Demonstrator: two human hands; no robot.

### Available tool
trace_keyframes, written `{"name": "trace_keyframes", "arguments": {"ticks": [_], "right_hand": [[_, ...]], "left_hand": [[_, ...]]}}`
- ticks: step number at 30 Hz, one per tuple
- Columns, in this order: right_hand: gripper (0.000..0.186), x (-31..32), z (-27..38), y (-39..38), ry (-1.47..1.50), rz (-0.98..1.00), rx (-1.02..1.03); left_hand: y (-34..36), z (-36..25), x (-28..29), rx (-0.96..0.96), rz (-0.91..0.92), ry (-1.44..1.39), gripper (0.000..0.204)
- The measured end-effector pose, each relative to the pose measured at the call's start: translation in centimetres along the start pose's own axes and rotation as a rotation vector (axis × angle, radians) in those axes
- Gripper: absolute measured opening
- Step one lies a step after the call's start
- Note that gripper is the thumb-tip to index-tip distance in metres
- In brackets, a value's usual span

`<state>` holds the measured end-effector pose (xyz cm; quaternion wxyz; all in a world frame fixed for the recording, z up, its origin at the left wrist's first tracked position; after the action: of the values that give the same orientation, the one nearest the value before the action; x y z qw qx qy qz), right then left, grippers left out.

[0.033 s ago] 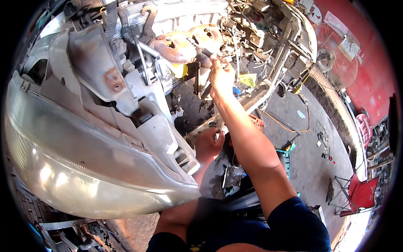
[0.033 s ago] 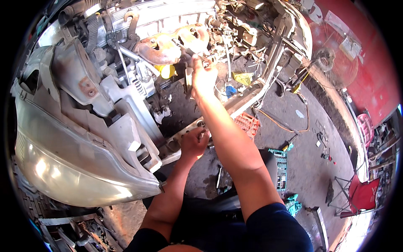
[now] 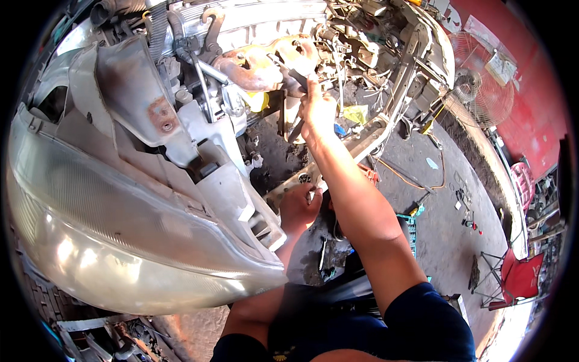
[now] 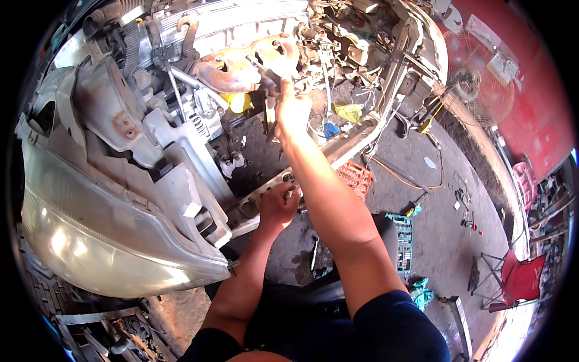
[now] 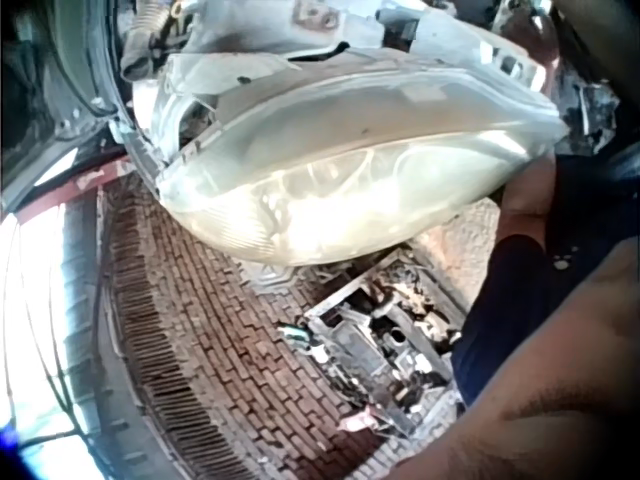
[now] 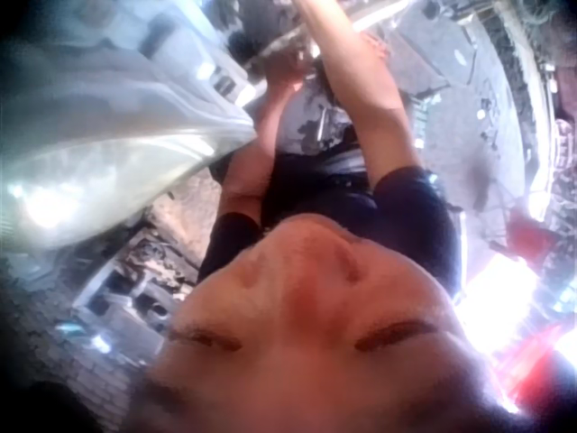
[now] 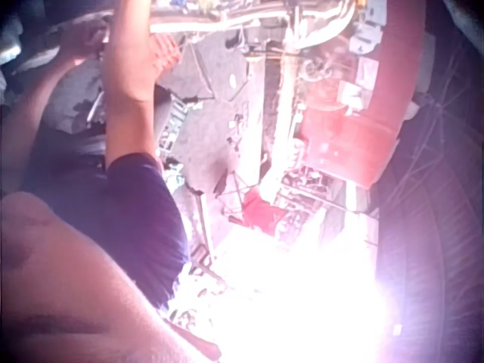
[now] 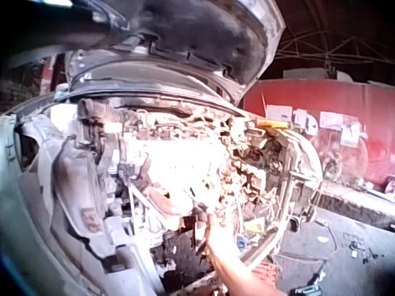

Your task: The person attaches a socket to a hand driver and turns bolts on a car engine using the tool.

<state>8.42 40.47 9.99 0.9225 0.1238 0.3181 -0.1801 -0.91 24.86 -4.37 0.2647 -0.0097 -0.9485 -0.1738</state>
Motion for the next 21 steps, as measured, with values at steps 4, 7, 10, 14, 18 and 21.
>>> {"name": "trace_keyframes", "arguments": {"ticks": [4,7,10,14,18,21], "right_hand": [[0.039,1.0,-0.6,1.1,-0.001,-0.022,-0.262],[0.042,-0.7,0.4,-0.3,-0.027,0.013,0.144],[0.038,-1.5,0.8,-1.4,-0.255,-0.098,0.217],[0.035,-0.6,1.1,-0.4,-0.194,-0.054,0.26],[0.034,-1.0,0.4,-0.1,0.031,-0.061,0.054],[0.03,-0.3,0.4,0.6,-0.109,-0.069,0.21]], "left_hand": [[-0.1,-0.1,-0.4,-0.009,0.006,0.004,0.027],[-0.2,0.2,-0.4,-0.023,-0.016,0.012,0.027],[-0.3,0.1,0.0,0.064,0.059,0.016,0.028],[-0.2,-0.7,-0.4,0.059,0.056,-0.039,0.028],[-0.2,-0.5,-0.2,0.029,0.027,-0.002,0.028],[-0.2,-0.5,-0.5,0.047,0.043,0.007,0.028]]}}
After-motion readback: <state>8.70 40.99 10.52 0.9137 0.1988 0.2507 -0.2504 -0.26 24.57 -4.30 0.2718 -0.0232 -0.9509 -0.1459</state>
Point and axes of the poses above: each hand's wrist, its own y-axis towards the middle knuckle, its own x-axis out of the back of the hand, z = x × y, the point moved 5 cm from there along y, towards the middle knuckle, and after that the axes turned 7 degrees about y, right-handed, at the moved point
